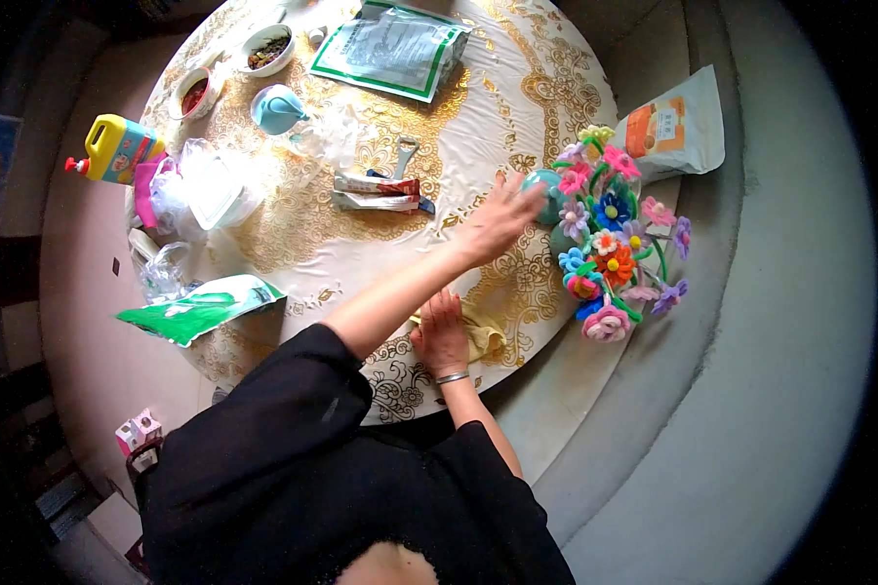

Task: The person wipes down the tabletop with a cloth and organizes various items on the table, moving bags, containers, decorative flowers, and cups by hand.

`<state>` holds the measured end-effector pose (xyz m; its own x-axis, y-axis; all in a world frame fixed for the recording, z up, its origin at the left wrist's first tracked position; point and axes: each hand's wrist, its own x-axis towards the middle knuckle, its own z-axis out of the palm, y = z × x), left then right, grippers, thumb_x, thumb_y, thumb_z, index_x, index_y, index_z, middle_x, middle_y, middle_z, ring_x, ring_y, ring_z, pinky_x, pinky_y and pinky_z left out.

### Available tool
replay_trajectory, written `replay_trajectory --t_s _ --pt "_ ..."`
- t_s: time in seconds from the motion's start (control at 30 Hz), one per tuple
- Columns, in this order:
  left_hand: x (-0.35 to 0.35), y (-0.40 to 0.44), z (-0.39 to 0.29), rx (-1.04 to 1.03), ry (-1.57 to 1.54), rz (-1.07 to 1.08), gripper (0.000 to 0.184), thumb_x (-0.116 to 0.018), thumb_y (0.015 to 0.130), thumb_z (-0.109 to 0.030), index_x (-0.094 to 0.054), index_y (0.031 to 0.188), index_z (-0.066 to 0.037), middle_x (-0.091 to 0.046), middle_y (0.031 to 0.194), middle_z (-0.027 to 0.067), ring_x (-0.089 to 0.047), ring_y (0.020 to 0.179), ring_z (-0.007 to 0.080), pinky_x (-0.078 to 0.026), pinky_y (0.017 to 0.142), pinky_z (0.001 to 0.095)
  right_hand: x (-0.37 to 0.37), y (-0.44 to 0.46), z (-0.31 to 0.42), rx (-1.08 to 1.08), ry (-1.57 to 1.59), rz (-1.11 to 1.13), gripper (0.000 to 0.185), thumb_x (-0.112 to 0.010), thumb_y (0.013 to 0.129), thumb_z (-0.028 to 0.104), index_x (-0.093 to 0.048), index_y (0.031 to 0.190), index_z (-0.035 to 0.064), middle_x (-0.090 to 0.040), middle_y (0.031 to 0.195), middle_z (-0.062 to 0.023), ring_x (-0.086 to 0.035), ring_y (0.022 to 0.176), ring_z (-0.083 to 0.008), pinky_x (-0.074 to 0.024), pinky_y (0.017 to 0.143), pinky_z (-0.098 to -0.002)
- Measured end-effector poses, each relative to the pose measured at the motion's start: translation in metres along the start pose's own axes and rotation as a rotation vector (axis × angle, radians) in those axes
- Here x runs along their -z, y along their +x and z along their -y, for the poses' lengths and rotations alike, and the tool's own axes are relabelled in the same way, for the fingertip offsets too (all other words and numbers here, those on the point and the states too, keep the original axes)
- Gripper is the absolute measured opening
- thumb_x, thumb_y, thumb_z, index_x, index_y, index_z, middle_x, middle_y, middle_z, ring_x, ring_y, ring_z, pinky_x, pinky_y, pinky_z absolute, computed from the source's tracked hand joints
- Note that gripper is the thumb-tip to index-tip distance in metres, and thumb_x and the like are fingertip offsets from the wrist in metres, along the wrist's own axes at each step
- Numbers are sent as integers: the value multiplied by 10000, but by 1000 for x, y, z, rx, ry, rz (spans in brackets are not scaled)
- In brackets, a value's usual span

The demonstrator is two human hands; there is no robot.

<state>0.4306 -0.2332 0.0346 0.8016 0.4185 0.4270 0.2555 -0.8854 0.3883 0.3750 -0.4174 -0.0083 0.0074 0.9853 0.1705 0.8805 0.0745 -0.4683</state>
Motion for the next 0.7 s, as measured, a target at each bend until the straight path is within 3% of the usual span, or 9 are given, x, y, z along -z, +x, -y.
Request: replay_trajectory --t_s 0.03,0.1,0.13,0.2,0.23,0.33,0.53,0.57,0.7 --pt "6 -14 8 78 -47 -109 481 -469 747 -3 -433 1227 -23 -376 1291 154 -308 1226 404 -255 1030 492 4 2 2 -16 -4 -4 580 -565 697 184 -375 1216 8 -357 1296 -175 -291 1253 -357 -208 1056 -503" --pt "46 -40 26 433 263 192 539 -456 732 44 -371 1263 8 -367 1278 213 -354 1186 377 -276 1014 459 6 5 4 -28 -31 -33 636 -550 698 156 -346 1279 -2 -338 1362 -154 -321 1260 -339 -232 1055 -478" --pt "57 -62 39 409 517 -34 532 -466 716 55 -392 1241 20 -388 1252 246 -380 1171 362 -304 1003 486 18 10 10 -34 -35 -3 619 -558 691 145 -378 1260 -20 -366 1346 -156 -331 1257 -331 -239 1058 -461" --pt "86 -82 58 565 589 182 553 -489 734 61 -362 1271 29 -414 1243 232 -384 1176 336 -240 1051 469 17 9 9 -7 -59 -18 619 -569 680 141 -392 1247 -34 -368 1347 -155 -319 1265 -330 -237 1060 -460" --pt "95 -90 67 574 604 299 492 -512 736 15 -409 1217 19 -484 1136 207 -427 1126 311 -267 1034 456 19 10 10 -12 -50 -15 620 -568 680 135 -388 1249 -33 -366 1348 -157 -319 1266 -330 -239 1058 -462" --pt "100 -104 76 450 630 165 236 -530 737 -73 -528 970 -36 -517 931 140 -509 918 269 -377 904 402 19 10 10 -16 -54 -12 618 -565 679 131 -389 1250 -29 -365 1348 -160 -321 1265 -331 -240 1057 -463" --pt "108 -126 70 401 458 47 278 -649 645 -141 -525 879 -57 -514 861 114 -508 831 247 -413 728 364 19 10 10 -13 -50 -30 616 -560 675 121 -390 1251 -20 -356 1356 -159 -322 1266 -329 -241 1056 -465" --pt "111 -128 67 414 396 40 365 -715 571 -168 -522 865 -70 -520 819 90 -512 820 241 -409 752 367 19 10 11 -12 -48 -30 616 -560 676 120 -390 1251 -20 -354 1358 -159 -320 1268 -329 -240 1056 -465" --pt "126 -114 51 336 310 37 342 -719 609 -158 -502 860 -74 -543 802 90 -537 820 246 -384 801 385 17 10 10 -14 -53 -38 614 -562 676 123 -394 1249 -20 -353 1361 -156 -317 1270 -330 -242 1055 -464"
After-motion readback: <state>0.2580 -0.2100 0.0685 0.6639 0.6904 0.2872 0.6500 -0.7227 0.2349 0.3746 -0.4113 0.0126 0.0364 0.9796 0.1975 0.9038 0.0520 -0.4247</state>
